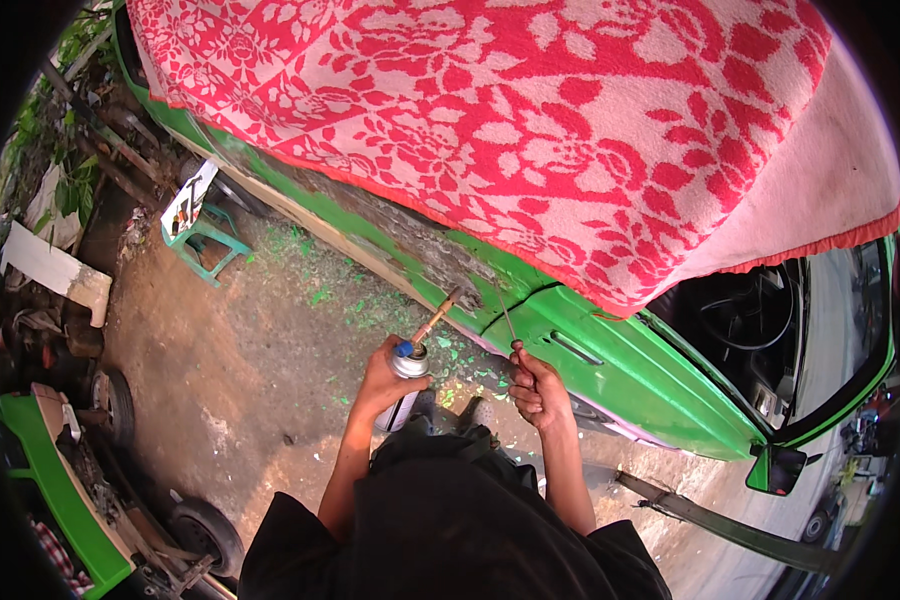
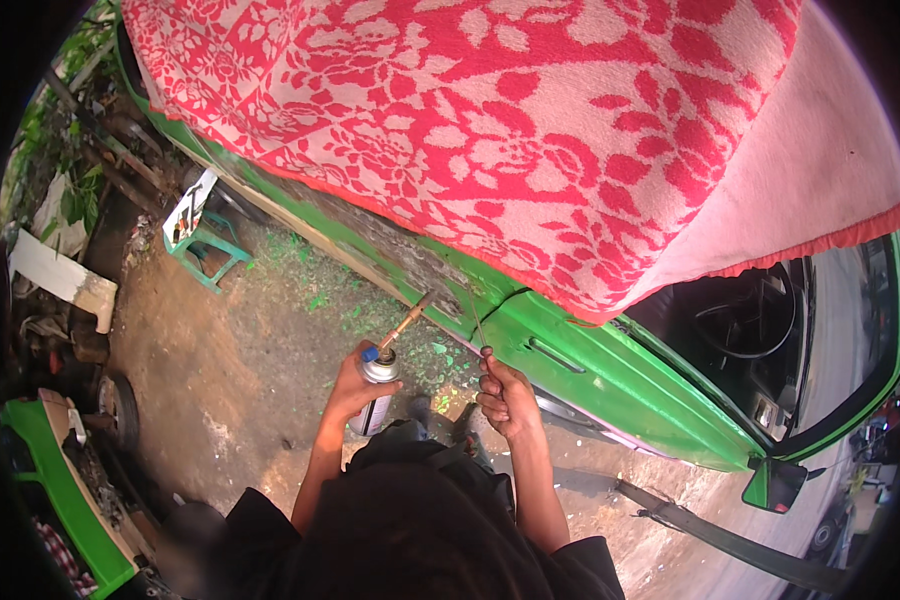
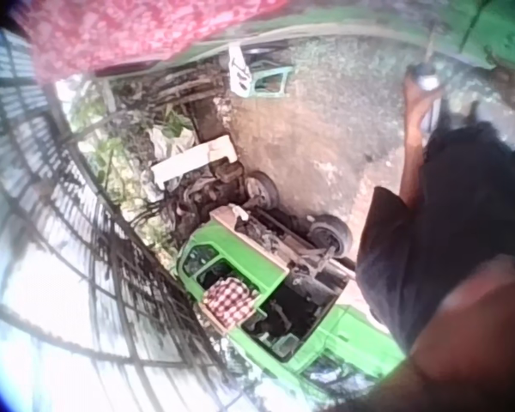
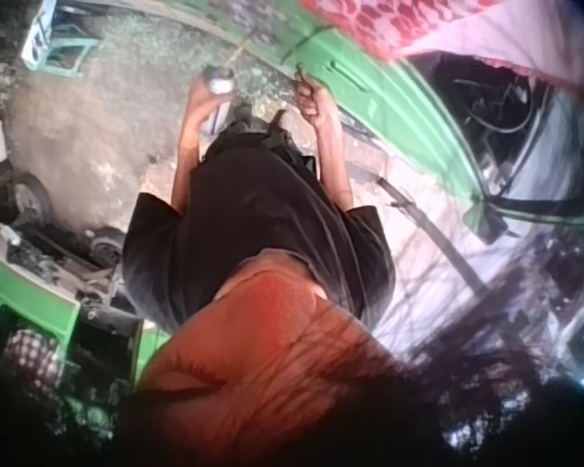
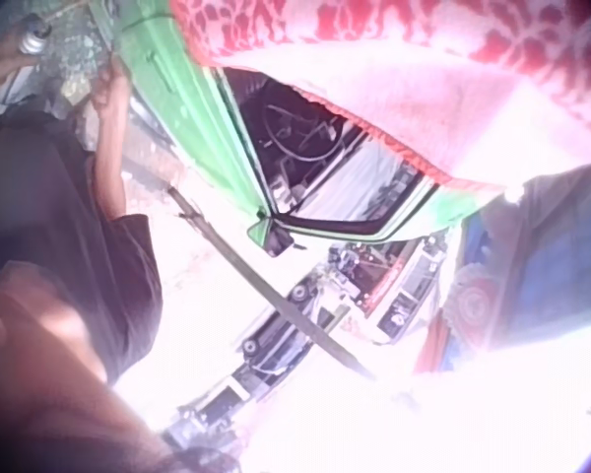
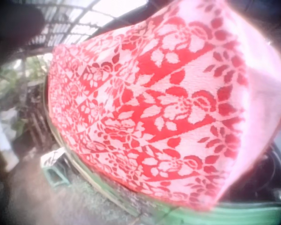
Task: The person uses a spray can and a small brush to apply green paint to the side of a green car. A red and white patterned cloth covers the upper portion of the vehicle to protect it from overspray. The person repeatedly sprays and brushes the same area along the car's side panel.
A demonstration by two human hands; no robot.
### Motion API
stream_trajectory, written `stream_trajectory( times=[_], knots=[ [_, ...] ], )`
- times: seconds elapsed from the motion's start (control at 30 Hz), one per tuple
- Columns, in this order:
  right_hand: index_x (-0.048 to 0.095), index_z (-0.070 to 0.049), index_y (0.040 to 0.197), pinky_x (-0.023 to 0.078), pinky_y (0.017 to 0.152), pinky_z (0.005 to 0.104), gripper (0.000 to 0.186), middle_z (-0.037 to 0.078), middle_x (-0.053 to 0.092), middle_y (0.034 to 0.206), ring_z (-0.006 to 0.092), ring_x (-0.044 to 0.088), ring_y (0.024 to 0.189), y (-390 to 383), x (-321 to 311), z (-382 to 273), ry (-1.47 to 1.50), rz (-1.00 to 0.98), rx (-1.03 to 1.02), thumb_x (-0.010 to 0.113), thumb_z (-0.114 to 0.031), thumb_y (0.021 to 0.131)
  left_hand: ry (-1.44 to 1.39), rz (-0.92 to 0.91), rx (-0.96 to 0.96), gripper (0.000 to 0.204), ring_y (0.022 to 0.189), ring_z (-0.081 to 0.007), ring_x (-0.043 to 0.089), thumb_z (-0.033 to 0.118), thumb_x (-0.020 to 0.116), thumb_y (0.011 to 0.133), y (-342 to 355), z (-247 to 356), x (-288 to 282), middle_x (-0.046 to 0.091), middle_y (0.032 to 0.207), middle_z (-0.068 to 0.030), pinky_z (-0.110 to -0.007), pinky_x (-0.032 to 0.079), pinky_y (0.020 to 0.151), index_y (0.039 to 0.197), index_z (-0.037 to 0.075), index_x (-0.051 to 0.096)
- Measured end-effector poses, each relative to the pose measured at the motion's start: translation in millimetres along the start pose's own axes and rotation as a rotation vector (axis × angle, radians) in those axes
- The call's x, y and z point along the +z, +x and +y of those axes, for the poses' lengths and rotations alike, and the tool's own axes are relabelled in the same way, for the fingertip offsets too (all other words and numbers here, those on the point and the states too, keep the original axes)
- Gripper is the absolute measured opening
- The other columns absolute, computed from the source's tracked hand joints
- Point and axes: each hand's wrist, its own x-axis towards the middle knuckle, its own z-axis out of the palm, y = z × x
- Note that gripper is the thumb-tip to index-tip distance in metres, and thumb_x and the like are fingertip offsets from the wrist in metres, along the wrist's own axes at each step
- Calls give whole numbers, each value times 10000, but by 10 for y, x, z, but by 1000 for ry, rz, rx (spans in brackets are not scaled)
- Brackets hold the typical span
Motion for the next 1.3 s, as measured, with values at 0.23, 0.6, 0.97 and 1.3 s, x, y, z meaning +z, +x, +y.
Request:
stream_trajectory(
  times=[0.23,0.6,0.97,1.3],
  knots=[
    [509,-134,987,167,276,170,146,-73,328,593,9,224,369,-15,10,-23,-44,-19,-8,548,-268,1030,-29,-35,-11,469,762,-91,522,82,876,606,55,16,39,552,799,2,-293,448,681,911,71,520],
    [508,-132,1006,158,280,172,129,-65,326,594,9,214,368,28,-93,-90,-25,-49,53,533,-255,1036,15,-42,-19,484,799,-150,583,125,892,595,87,9,73,613,841,-62,-332,491,742,932,37,558],
    [513,-140,1000,146,275,176,146,-62,337,586,15,213,355,261,-138,79,1,-45,26,547,-279,1030,71,-37,-27,478,791,-149,589,140,890,593,89,-85,68,616,840,-62,-329,493,733,926,41,562],
    [531,-128,951,159,298,190,222,-53,343,571,28,229,362,320,-362,230,-19,-35,3,548,-336,1026,-52,-26,-28,473,774,-77,517,53,873,616,42,-35,-17,551,818,21,-286,446,698,917,91,511]
  ],
)
